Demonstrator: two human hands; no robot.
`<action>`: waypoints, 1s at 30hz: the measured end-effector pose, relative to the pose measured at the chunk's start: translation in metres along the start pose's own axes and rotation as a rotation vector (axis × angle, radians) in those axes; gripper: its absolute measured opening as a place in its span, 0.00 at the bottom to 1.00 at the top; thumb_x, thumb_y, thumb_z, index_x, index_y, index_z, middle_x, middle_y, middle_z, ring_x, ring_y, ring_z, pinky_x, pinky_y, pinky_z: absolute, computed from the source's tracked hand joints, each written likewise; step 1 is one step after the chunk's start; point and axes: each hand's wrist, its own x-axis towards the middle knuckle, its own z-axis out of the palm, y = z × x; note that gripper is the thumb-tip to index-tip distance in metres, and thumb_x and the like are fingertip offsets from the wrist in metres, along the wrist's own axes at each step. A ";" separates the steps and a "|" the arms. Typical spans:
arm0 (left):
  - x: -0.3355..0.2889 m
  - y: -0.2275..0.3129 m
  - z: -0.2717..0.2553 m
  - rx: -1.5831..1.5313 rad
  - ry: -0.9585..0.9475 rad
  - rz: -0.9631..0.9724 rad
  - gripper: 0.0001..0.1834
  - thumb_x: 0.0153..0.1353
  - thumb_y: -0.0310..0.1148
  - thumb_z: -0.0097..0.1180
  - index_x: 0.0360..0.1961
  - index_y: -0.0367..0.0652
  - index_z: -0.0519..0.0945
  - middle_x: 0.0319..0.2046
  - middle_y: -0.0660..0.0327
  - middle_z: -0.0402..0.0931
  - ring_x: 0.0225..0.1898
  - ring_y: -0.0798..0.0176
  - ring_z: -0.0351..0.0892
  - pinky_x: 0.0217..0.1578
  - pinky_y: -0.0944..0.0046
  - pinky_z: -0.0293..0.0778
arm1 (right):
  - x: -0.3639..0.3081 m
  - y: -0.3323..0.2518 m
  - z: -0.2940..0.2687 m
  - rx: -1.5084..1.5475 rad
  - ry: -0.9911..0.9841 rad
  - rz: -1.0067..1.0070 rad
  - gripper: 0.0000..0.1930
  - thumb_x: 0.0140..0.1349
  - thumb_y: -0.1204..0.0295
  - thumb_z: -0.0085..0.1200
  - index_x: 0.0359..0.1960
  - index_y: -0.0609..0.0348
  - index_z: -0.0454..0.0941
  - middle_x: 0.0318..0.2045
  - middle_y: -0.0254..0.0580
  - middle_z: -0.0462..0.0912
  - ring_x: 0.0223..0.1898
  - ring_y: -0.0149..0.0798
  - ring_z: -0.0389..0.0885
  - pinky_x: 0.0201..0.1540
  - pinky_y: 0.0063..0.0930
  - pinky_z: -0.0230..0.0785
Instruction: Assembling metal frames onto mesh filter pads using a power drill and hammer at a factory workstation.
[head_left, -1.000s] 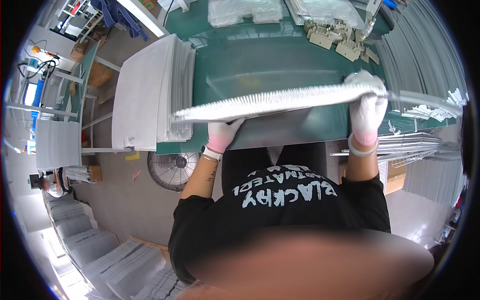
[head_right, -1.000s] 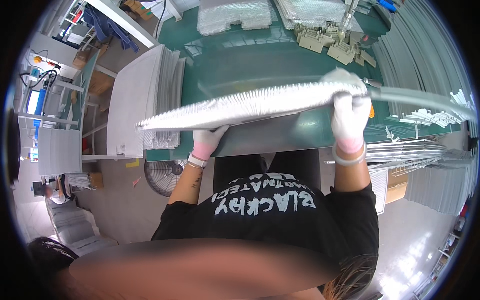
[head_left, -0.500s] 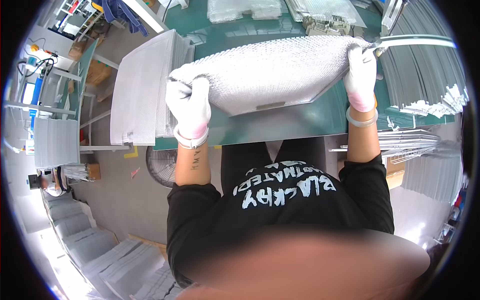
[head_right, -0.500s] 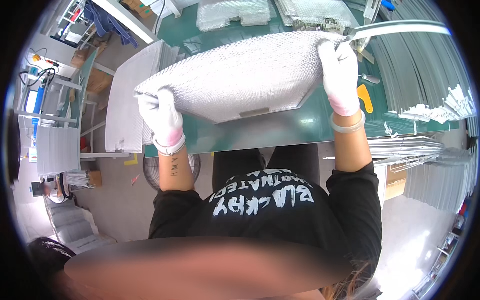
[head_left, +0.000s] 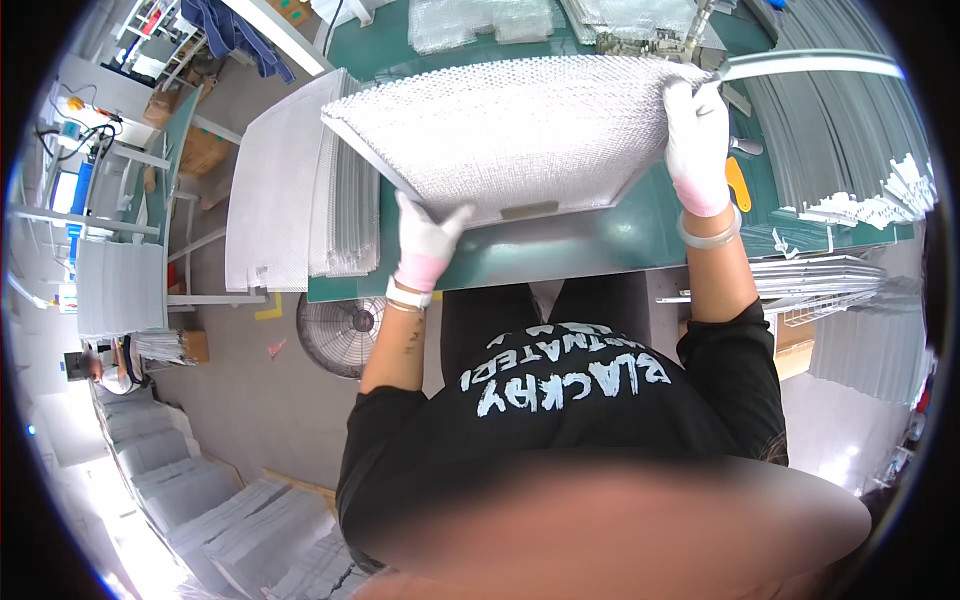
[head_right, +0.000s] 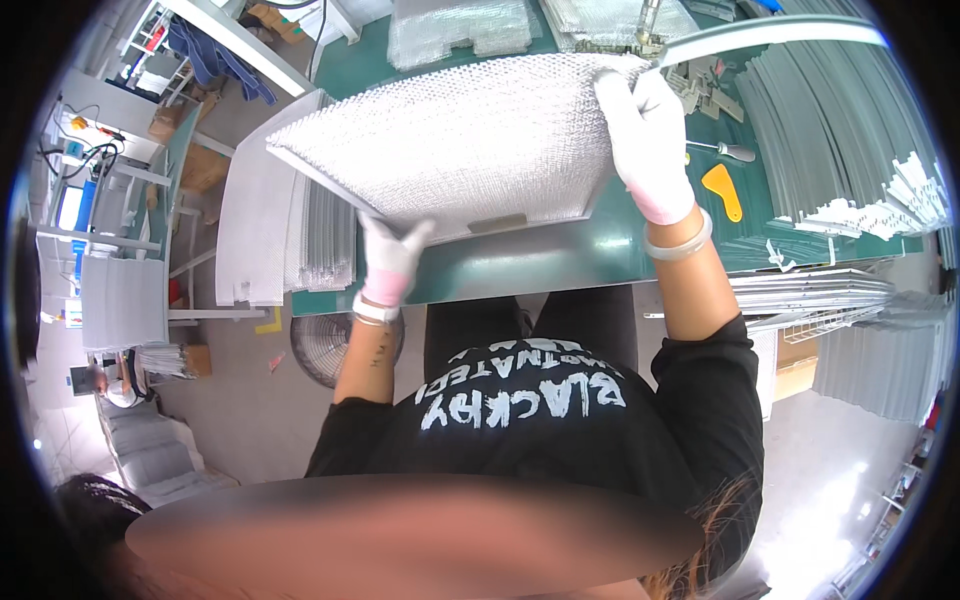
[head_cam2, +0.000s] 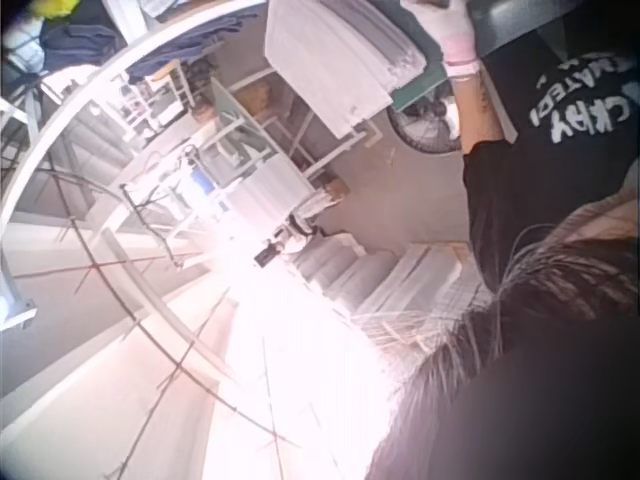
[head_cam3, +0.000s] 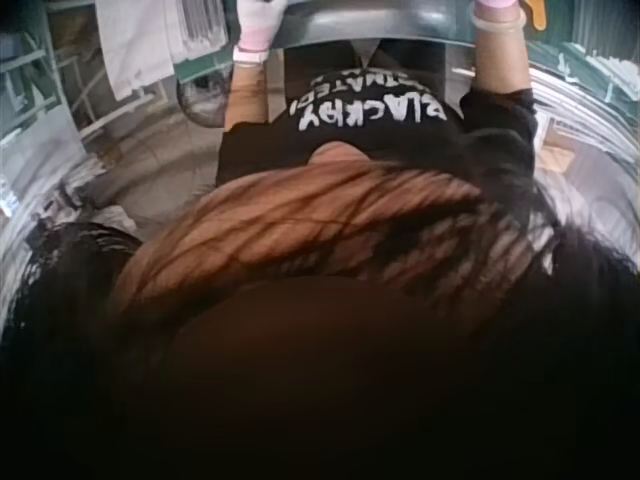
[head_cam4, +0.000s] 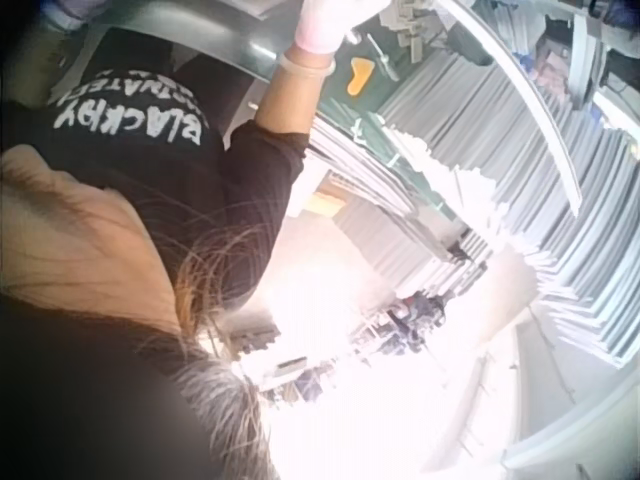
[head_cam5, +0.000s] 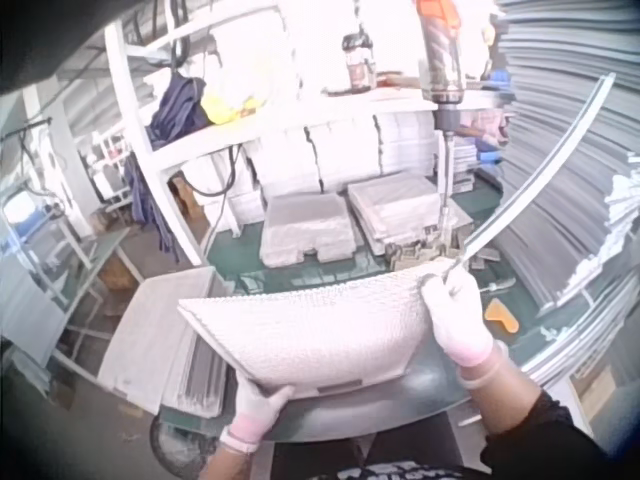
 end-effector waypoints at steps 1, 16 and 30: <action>-0.016 -0.034 0.004 0.183 -0.102 -0.105 0.45 0.49 0.42 0.71 0.56 0.21 0.60 0.39 0.37 0.76 0.43 0.40 0.78 0.45 0.55 0.74 | 0.003 -0.002 0.005 -0.021 -0.017 -0.014 0.17 0.66 0.69 0.55 0.21 0.53 0.63 0.19 0.20 0.64 0.23 0.16 0.56 0.25 0.16 0.51; -0.012 -0.058 -0.009 0.058 -0.432 -0.053 0.21 0.51 0.32 0.66 0.44 0.32 0.76 0.37 0.44 0.78 0.42 0.40 0.75 0.46 0.49 0.71 | -0.003 -0.010 0.006 0.013 0.011 0.023 0.15 0.67 0.70 0.54 0.23 0.54 0.66 0.19 0.20 0.64 0.24 0.17 0.56 0.25 0.16 0.52; -0.013 -0.046 0.007 0.136 -0.310 -0.069 0.17 0.47 0.33 0.68 0.36 0.34 0.80 0.33 0.46 0.80 0.36 0.41 0.77 0.39 0.51 0.74 | 0.001 0.001 0.004 0.027 0.009 -0.008 0.15 0.68 0.69 0.54 0.23 0.53 0.66 0.20 0.20 0.64 0.24 0.16 0.56 0.25 0.16 0.51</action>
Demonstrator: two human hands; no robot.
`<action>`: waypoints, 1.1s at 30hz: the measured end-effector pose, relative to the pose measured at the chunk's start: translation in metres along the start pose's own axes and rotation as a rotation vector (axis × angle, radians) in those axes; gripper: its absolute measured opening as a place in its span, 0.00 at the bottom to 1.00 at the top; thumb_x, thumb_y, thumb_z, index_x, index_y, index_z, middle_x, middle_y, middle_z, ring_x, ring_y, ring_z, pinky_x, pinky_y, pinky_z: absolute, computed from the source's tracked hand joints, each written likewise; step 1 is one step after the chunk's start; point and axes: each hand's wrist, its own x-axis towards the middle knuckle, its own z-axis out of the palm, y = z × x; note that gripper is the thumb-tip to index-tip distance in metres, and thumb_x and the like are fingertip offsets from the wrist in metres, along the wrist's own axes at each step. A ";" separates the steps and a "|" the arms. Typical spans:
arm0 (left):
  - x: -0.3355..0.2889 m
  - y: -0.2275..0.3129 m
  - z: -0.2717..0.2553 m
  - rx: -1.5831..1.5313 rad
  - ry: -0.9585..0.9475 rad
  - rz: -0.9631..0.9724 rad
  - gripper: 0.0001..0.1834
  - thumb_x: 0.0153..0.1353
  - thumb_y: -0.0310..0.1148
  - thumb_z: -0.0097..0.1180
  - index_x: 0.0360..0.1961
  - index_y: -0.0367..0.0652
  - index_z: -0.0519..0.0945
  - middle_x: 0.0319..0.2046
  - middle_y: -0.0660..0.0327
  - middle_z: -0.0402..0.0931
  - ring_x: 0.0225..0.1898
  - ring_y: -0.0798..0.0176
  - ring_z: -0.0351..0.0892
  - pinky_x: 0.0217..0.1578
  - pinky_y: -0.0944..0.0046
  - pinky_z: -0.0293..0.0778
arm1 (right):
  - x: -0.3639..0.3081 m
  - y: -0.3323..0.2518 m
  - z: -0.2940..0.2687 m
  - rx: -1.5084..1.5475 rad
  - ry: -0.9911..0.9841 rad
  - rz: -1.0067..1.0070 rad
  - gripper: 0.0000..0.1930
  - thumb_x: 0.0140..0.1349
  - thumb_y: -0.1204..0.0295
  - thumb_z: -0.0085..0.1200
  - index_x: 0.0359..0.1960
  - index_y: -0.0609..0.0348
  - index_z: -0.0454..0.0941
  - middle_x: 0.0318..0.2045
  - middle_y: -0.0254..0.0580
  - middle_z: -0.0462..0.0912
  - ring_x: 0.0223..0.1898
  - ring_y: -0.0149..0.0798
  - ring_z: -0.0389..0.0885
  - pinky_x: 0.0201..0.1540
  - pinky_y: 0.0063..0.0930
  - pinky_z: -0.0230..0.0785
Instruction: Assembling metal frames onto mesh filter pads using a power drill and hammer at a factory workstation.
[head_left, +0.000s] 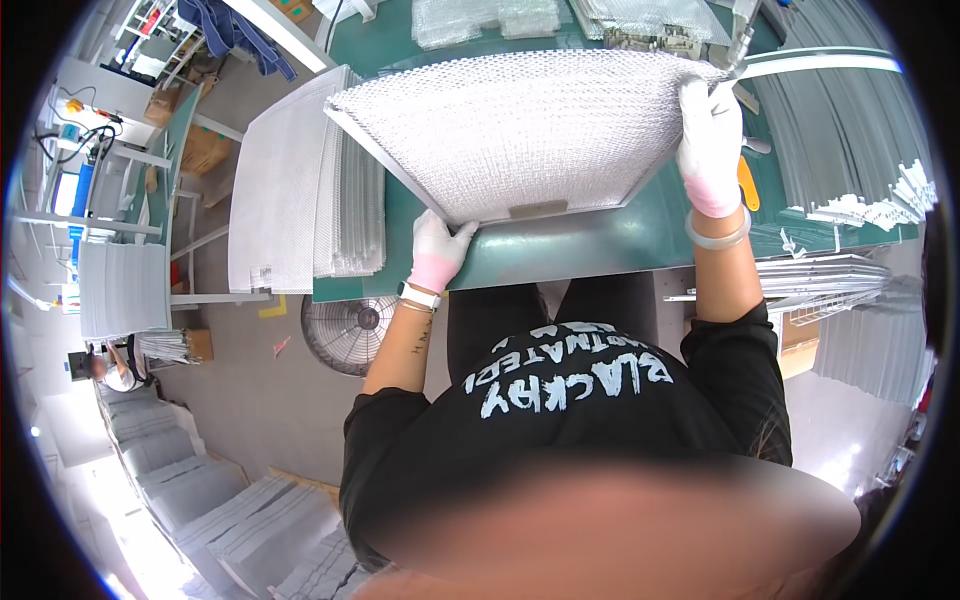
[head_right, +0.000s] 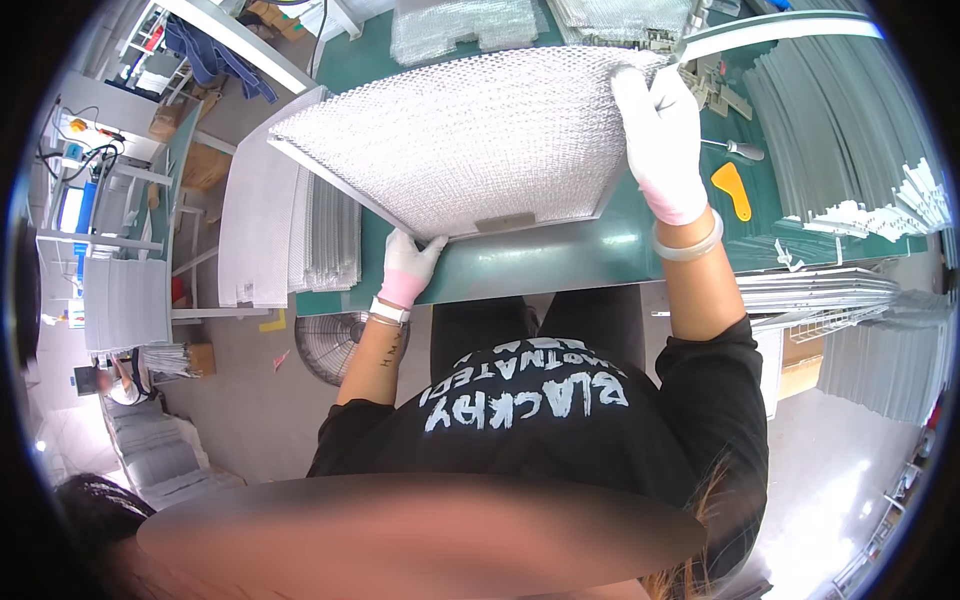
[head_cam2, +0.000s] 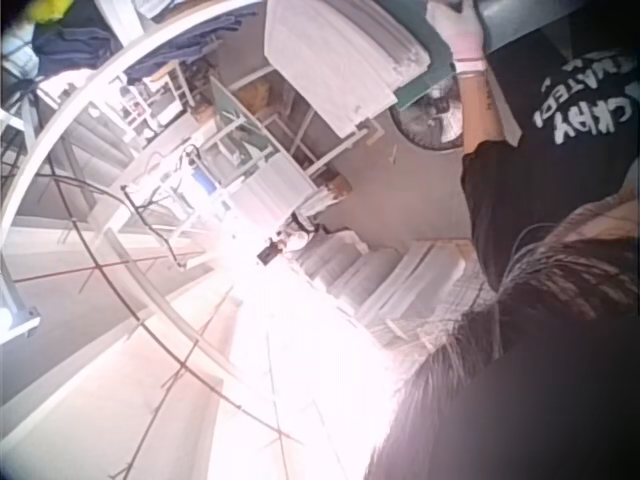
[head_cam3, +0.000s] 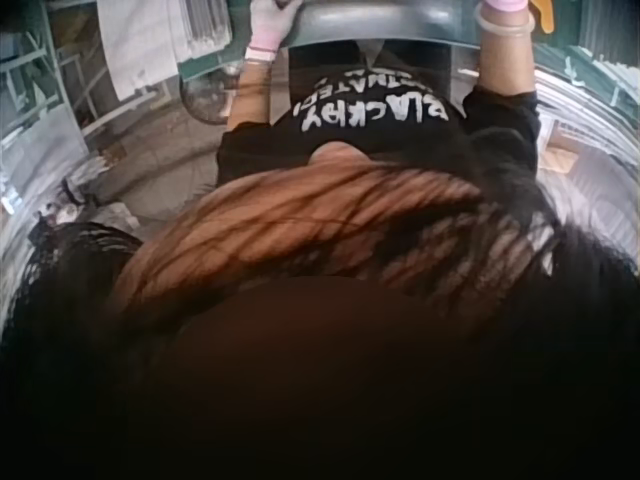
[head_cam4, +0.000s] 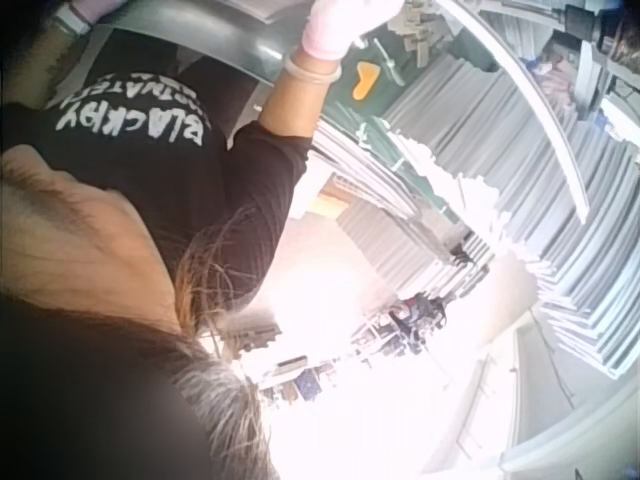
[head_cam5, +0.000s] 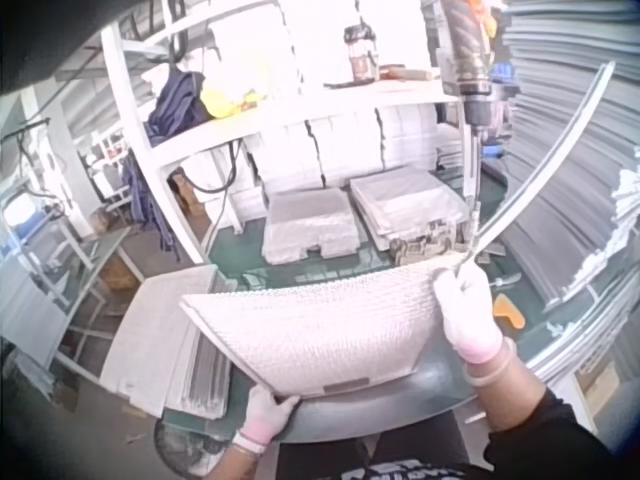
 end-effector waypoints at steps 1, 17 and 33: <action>-0.001 0.001 0.000 0.029 -0.008 -0.085 0.17 0.47 0.33 0.69 0.35 0.33 0.80 0.32 0.46 0.80 0.34 0.41 0.78 0.38 0.52 0.74 | -0.001 -0.002 0.001 0.027 0.004 0.002 0.14 0.67 0.69 0.54 0.23 0.53 0.66 0.20 0.20 0.64 0.24 0.16 0.56 0.25 0.16 0.51; -0.009 0.028 0.021 0.052 0.234 -0.206 0.36 0.40 0.34 0.76 0.49 0.31 0.72 0.40 0.45 0.79 0.44 0.44 0.80 0.46 0.54 0.75 | -0.001 -0.004 -0.004 -0.043 0.005 0.040 0.18 0.66 0.69 0.56 0.20 0.52 0.61 0.19 0.20 0.61 0.23 0.17 0.54 0.24 0.17 0.50; 0.046 0.116 -0.104 -0.844 0.528 0.391 0.07 0.57 0.14 0.45 0.30 0.39 0.70 0.35 0.58 0.74 0.36 0.66 0.72 0.41 0.68 0.67 | -0.023 -0.003 -0.004 -0.063 -0.097 -0.089 0.10 0.68 0.73 0.46 0.46 0.63 0.75 0.35 0.30 0.77 0.36 0.22 0.69 0.41 0.19 0.63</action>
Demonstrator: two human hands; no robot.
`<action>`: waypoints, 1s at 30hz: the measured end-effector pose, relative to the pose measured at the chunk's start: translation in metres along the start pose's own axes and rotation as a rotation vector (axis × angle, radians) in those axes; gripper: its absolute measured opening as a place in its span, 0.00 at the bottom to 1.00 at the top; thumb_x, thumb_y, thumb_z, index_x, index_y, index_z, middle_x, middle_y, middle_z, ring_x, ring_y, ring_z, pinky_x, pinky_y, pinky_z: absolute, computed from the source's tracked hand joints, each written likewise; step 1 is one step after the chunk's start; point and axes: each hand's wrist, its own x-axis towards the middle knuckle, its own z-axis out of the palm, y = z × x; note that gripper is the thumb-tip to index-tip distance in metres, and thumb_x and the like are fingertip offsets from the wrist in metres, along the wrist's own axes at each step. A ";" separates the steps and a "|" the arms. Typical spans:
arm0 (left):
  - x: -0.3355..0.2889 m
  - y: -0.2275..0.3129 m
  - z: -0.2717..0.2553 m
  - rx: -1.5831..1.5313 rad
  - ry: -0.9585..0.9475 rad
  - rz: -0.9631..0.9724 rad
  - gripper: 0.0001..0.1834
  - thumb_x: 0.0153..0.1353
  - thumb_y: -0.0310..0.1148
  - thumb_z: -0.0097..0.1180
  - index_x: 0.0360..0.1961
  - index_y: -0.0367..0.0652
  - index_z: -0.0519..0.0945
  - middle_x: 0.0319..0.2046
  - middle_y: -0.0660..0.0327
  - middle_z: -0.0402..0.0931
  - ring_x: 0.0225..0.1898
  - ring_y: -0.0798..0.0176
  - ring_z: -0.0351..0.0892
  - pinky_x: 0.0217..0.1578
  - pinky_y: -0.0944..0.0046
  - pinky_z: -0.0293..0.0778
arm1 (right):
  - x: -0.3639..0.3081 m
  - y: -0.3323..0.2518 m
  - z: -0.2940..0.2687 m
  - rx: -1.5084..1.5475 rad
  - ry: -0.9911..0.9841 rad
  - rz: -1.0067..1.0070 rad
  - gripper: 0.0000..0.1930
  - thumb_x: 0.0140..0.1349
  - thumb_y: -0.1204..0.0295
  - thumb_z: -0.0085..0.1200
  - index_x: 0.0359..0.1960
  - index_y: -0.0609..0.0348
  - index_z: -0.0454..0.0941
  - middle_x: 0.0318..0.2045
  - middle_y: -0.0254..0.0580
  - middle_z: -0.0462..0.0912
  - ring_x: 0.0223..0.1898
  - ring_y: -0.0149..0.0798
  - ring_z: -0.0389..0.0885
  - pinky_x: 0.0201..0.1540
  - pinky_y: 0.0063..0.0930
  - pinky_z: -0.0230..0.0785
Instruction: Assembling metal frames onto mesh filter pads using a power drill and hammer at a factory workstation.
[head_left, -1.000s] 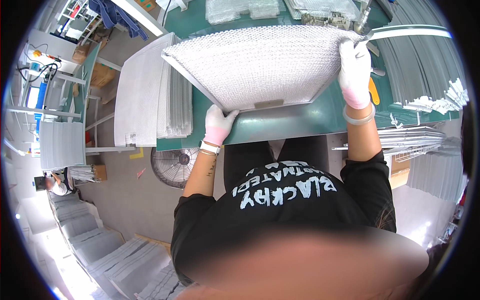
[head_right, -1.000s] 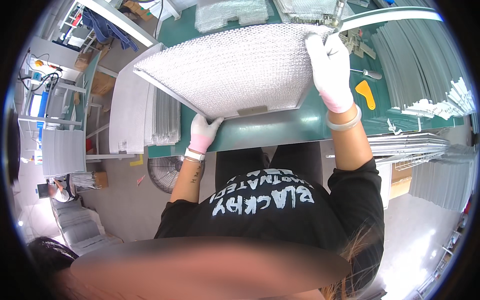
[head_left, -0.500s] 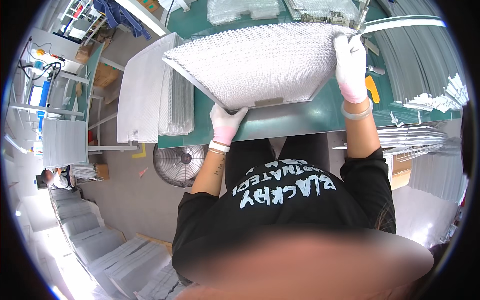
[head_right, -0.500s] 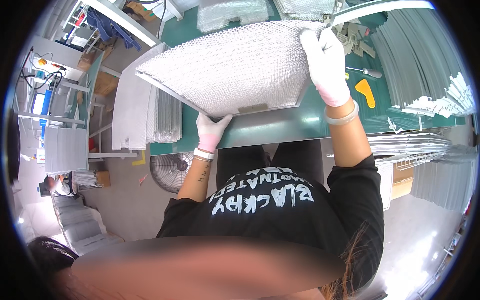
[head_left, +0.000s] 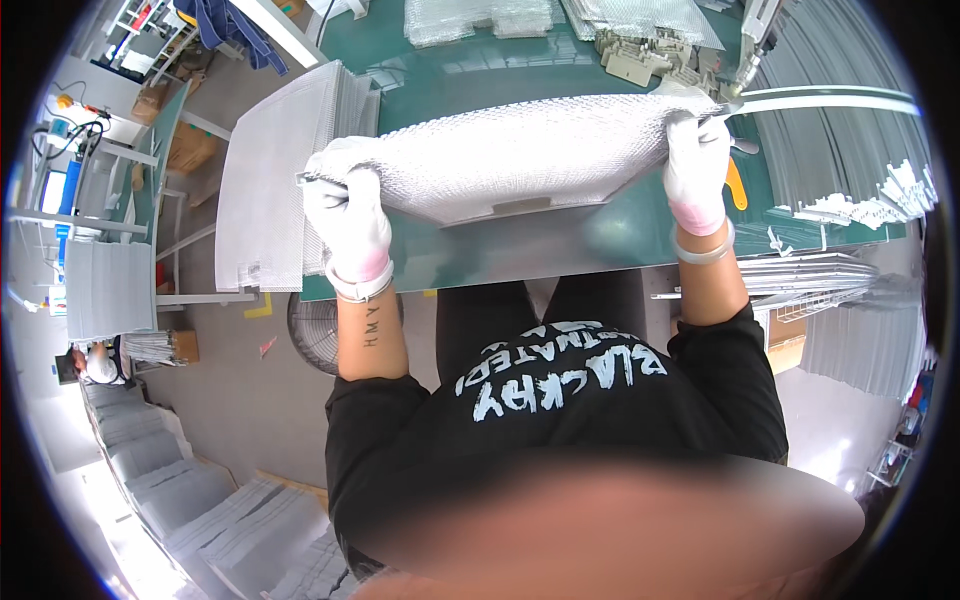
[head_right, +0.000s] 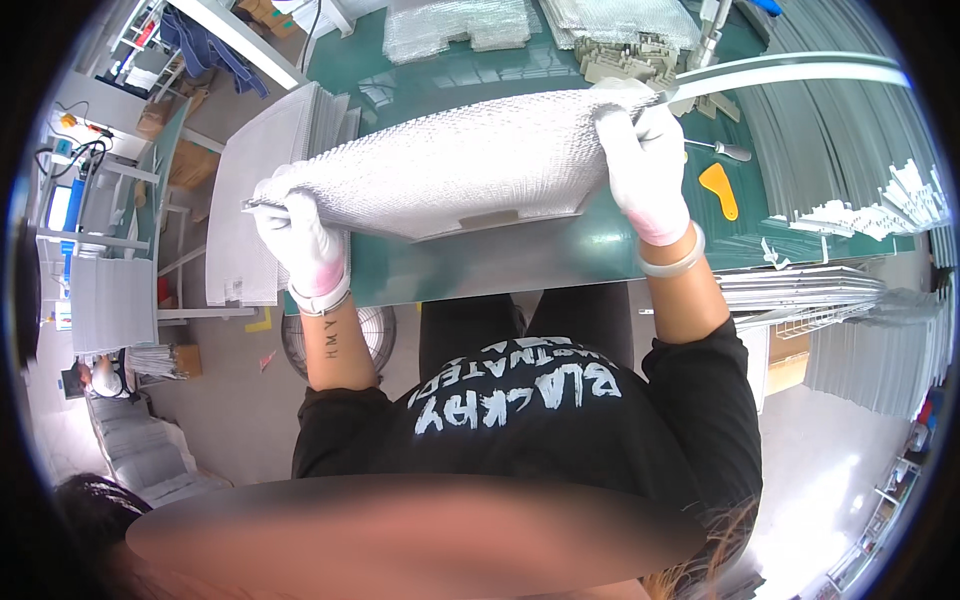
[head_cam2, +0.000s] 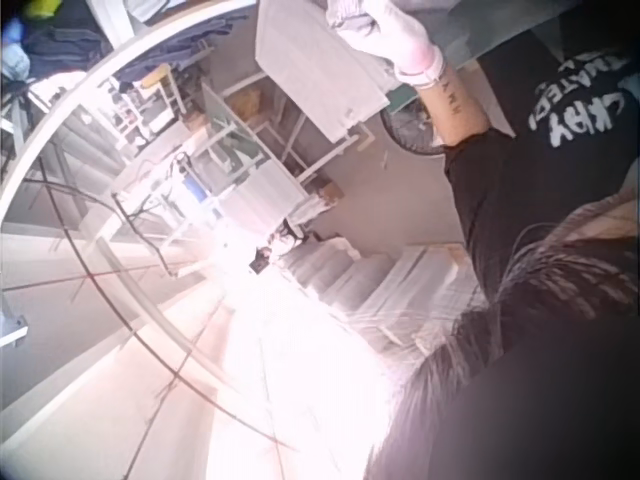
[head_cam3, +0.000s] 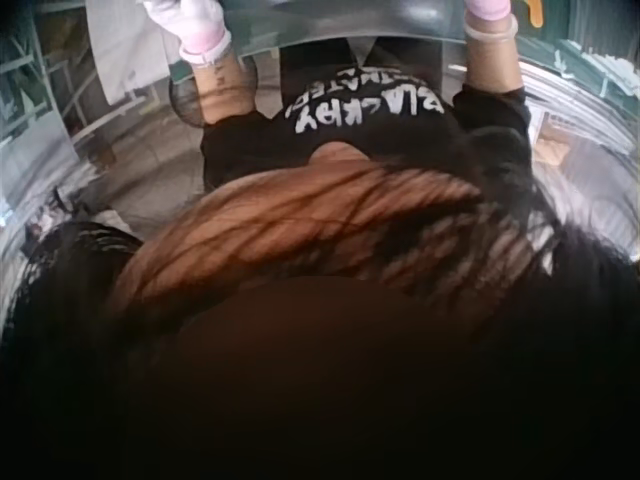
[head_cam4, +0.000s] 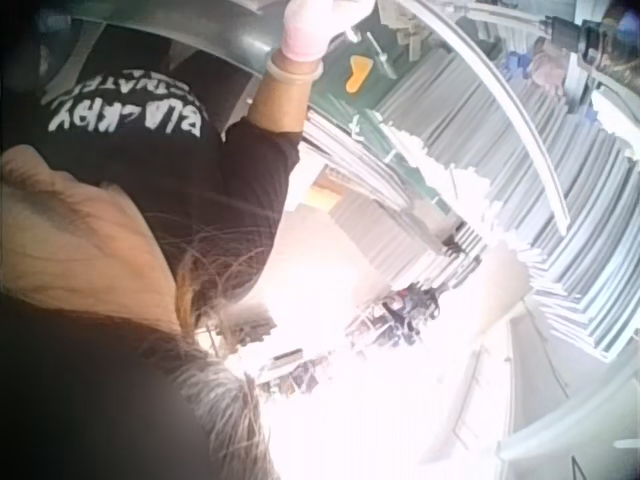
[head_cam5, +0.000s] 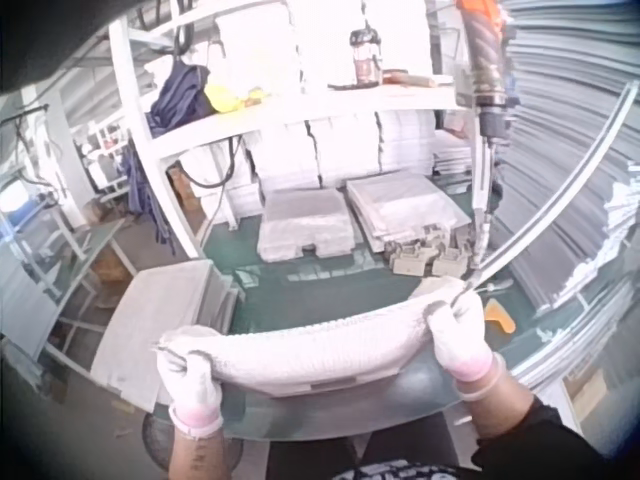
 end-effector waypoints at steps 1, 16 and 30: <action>0.001 0.000 0.002 -0.005 -0.002 0.003 0.07 0.57 0.14 0.45 0.30 0.39 0.70 0.35 0.58 0.74 0.36 0.66 0.72 0.41 0.68 0.67 | 0.000 0.001 0.001 -0.003 0.003 -0.005 0.10 0.68 0.73 0.46 0.46 0.63 0.75 0.35 0.30 0.77 0.36 0.22 0.69 0.41 0.19 0.63; 0.006 -0.020 0.014 -0.065 -0.005 -0.180 0.07 0.63 0.17 0.46 0.40 0.38 0.72 0.40 0.63 0.73 0.39 0.77 0.68 0.42 0.75 0.65 | 0.066 -0.093 -0.047 -0.658 -0.497 -0.600 0.21 0.57 0.72 0.59 0.54 0.59 0.78 0.32 0.43 0.80 0.34 0.42 0.79 0.39 0.30 0.71; 0.009 0.012 0.022 -0.100 -0.281 -0.001 0.20 0.53 0.22 0.65 0.45 0.39 0.70 0.40 0.57 0.72 0.38 0.69 0.74 0.37 0.70 0.71 | 0.090 -0.114 0.021 -0.435 -1.001 -0.907 0.29 0.54 0.76 0.55 0.61 0.48 0.73 0.27 0.44 0.77 0.30 0.48 0.78 0.34 0.39 0.72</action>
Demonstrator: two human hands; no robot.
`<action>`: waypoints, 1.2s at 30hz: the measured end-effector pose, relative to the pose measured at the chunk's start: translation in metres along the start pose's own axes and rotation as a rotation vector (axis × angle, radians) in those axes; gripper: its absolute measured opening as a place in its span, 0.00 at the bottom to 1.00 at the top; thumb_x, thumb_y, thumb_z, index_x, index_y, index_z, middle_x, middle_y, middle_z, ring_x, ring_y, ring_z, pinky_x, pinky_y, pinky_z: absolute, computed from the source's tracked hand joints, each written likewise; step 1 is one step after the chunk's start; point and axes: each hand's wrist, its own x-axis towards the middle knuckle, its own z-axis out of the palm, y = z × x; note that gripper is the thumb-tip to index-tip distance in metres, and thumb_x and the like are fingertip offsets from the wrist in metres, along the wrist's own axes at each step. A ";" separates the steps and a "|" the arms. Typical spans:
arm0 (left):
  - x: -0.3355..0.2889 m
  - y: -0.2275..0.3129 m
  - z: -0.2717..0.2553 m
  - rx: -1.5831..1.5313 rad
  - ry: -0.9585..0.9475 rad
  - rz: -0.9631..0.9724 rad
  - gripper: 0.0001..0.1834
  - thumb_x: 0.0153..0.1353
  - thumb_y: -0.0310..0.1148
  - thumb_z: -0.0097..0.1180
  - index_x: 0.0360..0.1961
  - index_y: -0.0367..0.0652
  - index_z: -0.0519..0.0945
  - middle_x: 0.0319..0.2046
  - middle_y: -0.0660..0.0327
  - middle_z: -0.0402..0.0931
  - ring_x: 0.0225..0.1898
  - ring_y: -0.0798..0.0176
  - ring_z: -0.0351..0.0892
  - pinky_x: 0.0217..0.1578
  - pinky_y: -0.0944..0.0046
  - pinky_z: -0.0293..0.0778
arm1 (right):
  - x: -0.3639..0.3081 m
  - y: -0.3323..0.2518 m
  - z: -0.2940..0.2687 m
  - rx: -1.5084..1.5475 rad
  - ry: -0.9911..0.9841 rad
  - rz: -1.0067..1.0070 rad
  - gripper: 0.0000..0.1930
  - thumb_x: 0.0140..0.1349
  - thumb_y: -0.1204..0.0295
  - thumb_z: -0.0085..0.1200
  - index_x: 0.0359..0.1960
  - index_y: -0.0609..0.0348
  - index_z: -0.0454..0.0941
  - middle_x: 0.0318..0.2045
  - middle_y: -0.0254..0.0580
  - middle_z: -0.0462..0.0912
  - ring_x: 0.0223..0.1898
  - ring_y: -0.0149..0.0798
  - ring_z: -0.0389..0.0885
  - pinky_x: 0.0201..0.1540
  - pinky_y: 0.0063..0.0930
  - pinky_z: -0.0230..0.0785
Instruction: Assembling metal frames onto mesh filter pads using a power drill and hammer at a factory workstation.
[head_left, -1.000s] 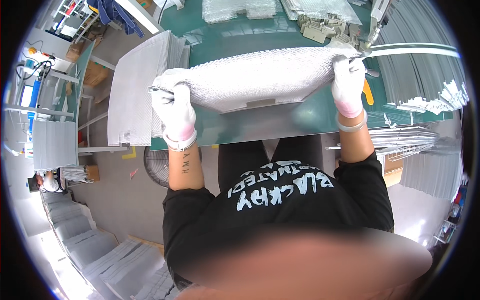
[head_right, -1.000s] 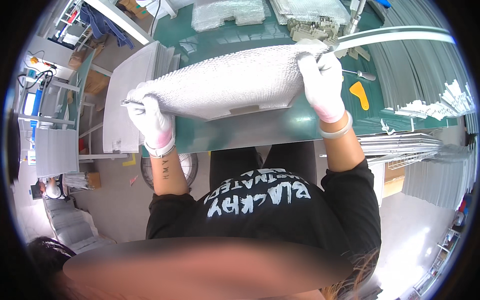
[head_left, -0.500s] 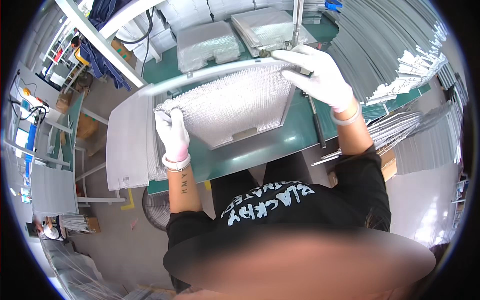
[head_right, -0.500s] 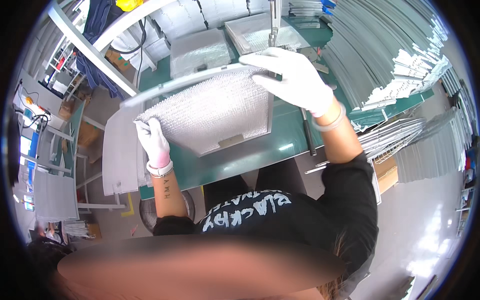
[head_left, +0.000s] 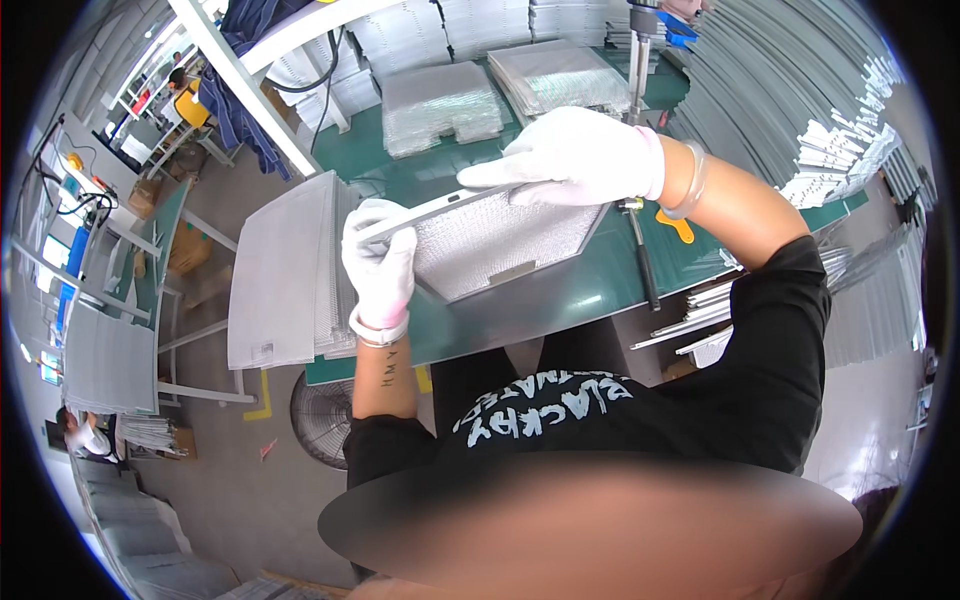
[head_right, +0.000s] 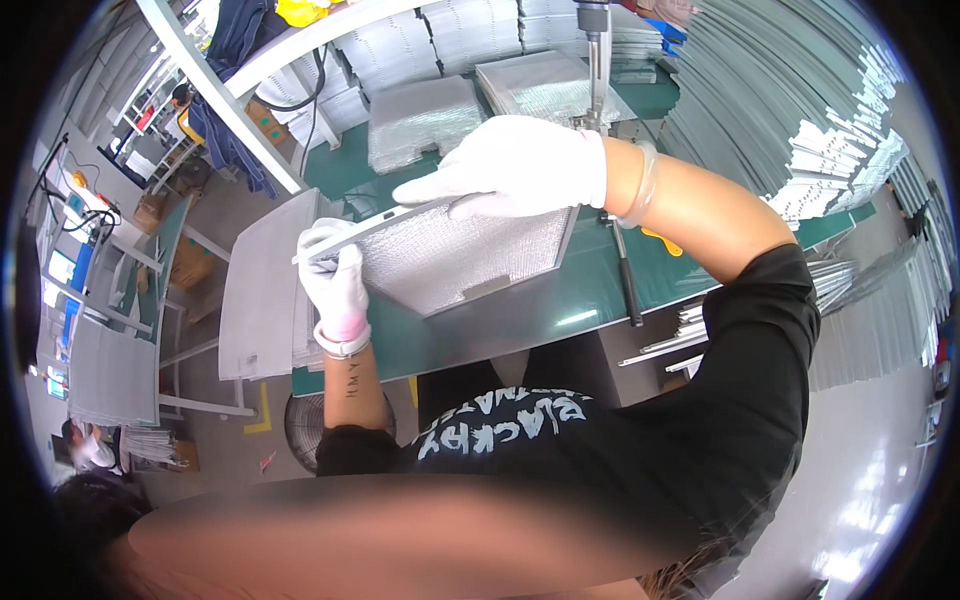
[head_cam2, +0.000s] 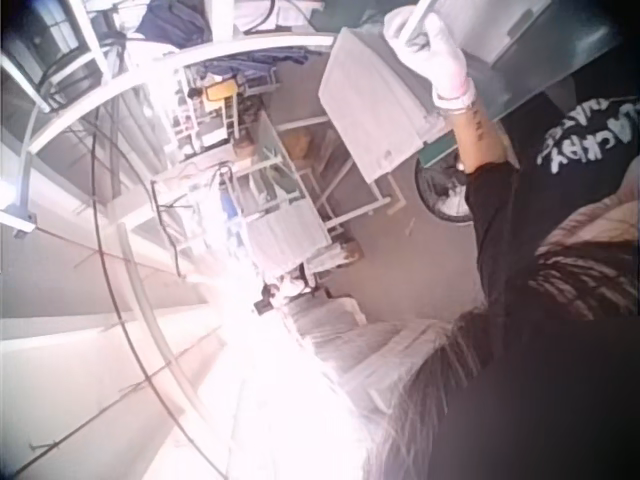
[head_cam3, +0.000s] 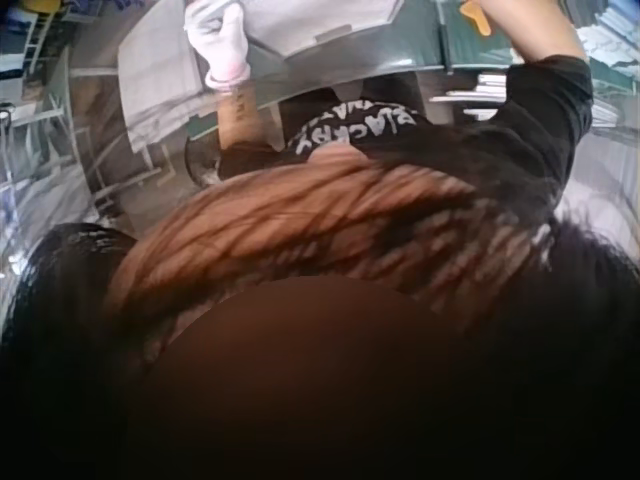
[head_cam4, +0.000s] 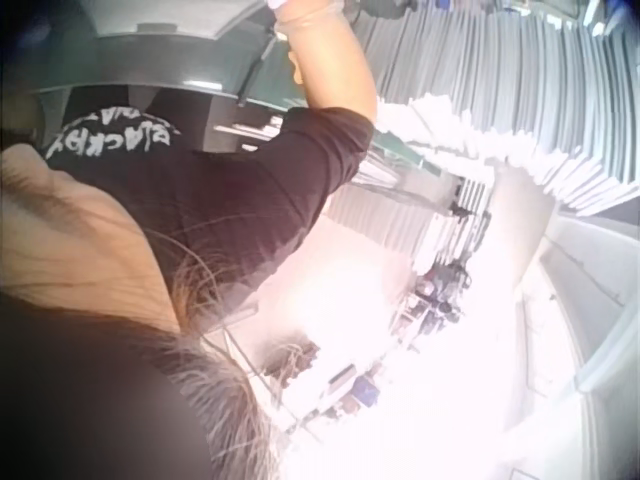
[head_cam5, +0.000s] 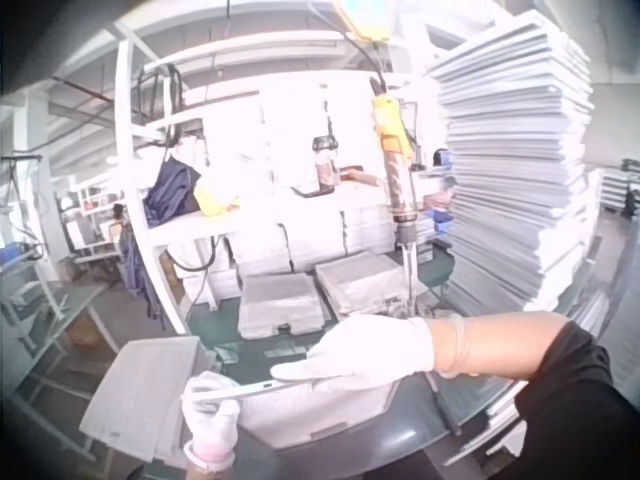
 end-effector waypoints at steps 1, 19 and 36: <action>-0.001 -0.001 0.001 0.004 0.005 0.005 0.20 0.53 0.22 0.65 0.45 0.39 0.70 0.40 0.57 0.72 0.38 0.69 0.74 0.37 0.70 0.71 | 0.002 -0.003 -0.002 -0.014 -0.056 0.030 0.28 0.54 0.76 0.54 0.61 0.48 0.73 0.27 0.44 0.77 0.30 0.48 0.78 0.34 0.39 0.72; 0.008 -0.021 0.027 0.380 0.534 0.220 0.21 0.58 0.20 0.59 0.54 0.32 0.76 0.44 0.59 0.82 0.25 0.80 0.61 0.26 0.79 0.62 | 0.013 0.009 0.009 0.079 -0.107 0.180 0.27 0.59 0.75 0.52 0.63 0.50 0.70 0.31 0.50 0.78 0.34 0.52 0.78 0.40 0.41 0.71; 0.006 -0.027 -0.001 0.039 0.398 0.232 0.15 0.58 0.17 0.57 0.48 0.37 0.76 0.50 0.58 0.72 0.43 0.70 0.74 0.44 0.71 0.71 | 0.022 0.006 0.009 0.012 -0.083 0.141 0.25 0.54 0.77 0.53 0.57 0.50 0.75 0.27 0.47 0.75 0.31 0.50 0.78 0.37 0.39 0.72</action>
